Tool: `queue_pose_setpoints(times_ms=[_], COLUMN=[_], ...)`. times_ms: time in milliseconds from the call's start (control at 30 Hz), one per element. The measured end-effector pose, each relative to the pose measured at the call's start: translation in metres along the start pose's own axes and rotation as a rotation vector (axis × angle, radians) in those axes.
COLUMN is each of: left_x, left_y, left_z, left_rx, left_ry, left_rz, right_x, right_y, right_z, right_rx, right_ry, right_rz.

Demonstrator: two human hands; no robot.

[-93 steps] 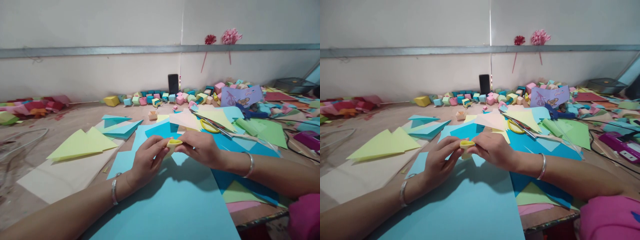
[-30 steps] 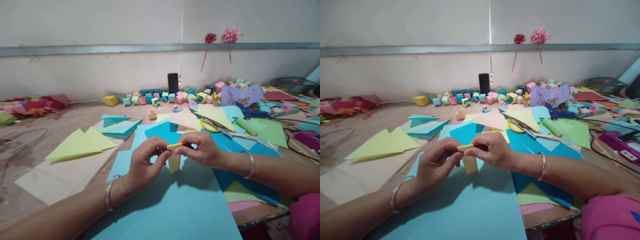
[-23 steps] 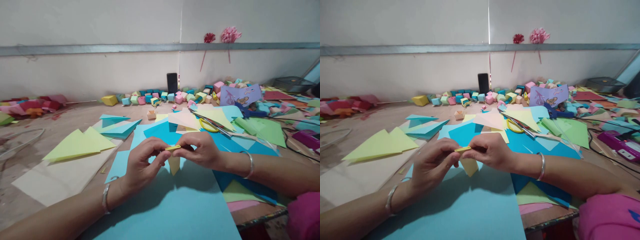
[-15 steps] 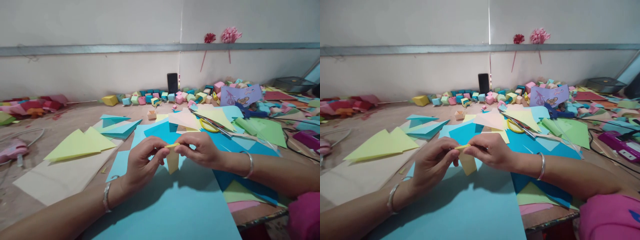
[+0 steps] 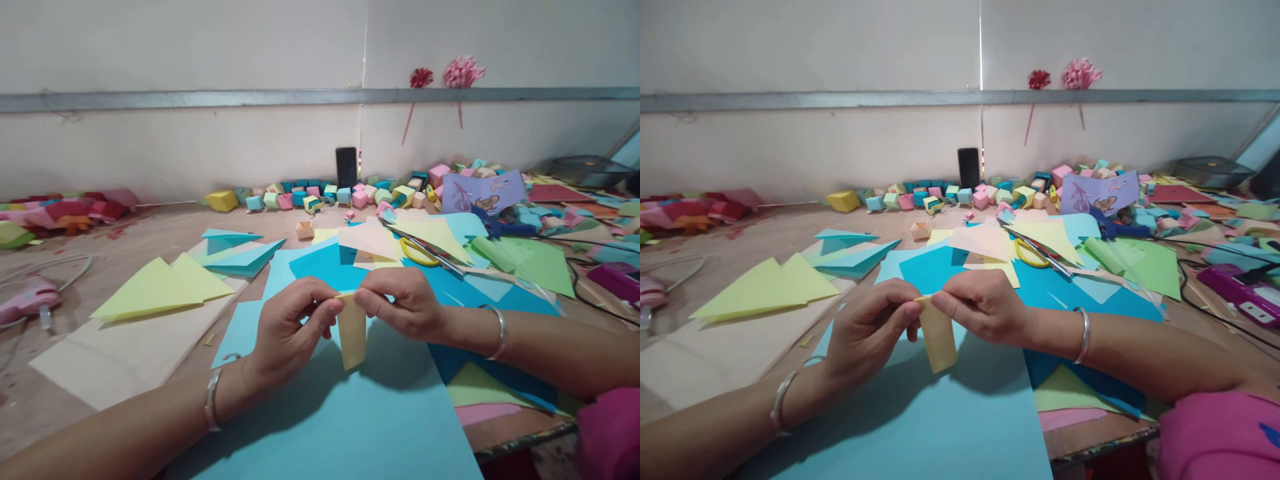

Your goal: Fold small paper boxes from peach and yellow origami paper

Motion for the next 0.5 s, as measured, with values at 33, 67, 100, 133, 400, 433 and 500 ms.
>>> queue_pose_setpoints(times_ms=[33, 67, 100, 133, 400, 433, 500], left_x=[0.000, 0.000, -0.001, -0.001, 0.000, -0.001, -0.001], left_y=[-0.002, -0.004, -0.007, -0.010, -0.021, -0.023, -0.027], left_z=[0.001, 0.001, 0.002, 0.003, 0.009, 0.009, 0.010], left_rx=[-0.027, -0.059, -0.093, -0.123, -0.184, -0.176, -0.199], left_ry=[-0.004, -0.007, -0.012, -0.017, -0.065, -0.057, -0.060], left_rz=[-0.030, -0.065, -0.103, -0.142, -0.256, -0.280, -0.330], right_x=[0.000, -0.001, -0.001, -0.002, -0.003, -0.003, -0.003], right_y=[0.002, 0.004, 0.006, 0.008, 0.008, 0.007, 0.006], right_z=[0.001, 0.002, 0.003, 0.004, 0.005, 0.005, 0.005], right_rx=[0.015, 0.025, 0.030, 0.030, -0.016, -0.032, -0.052], right_ry=[-0.008, -0.017, -0.025, -0.031, -0.025, -0.021, -0.015], right_rz=[0.019, 0.038, 0.055, 0.073, 0.101, 0.092, 0.090])
Point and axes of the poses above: each hand's wrist, its own x-axis towards the middle knuckle, its own z-axis out of the palm, y = z × x, the point moved 8 cm from there along x, towards the middle knuckle, and after that the axes turned 2 degrees about -z, right-handed, at the moved point
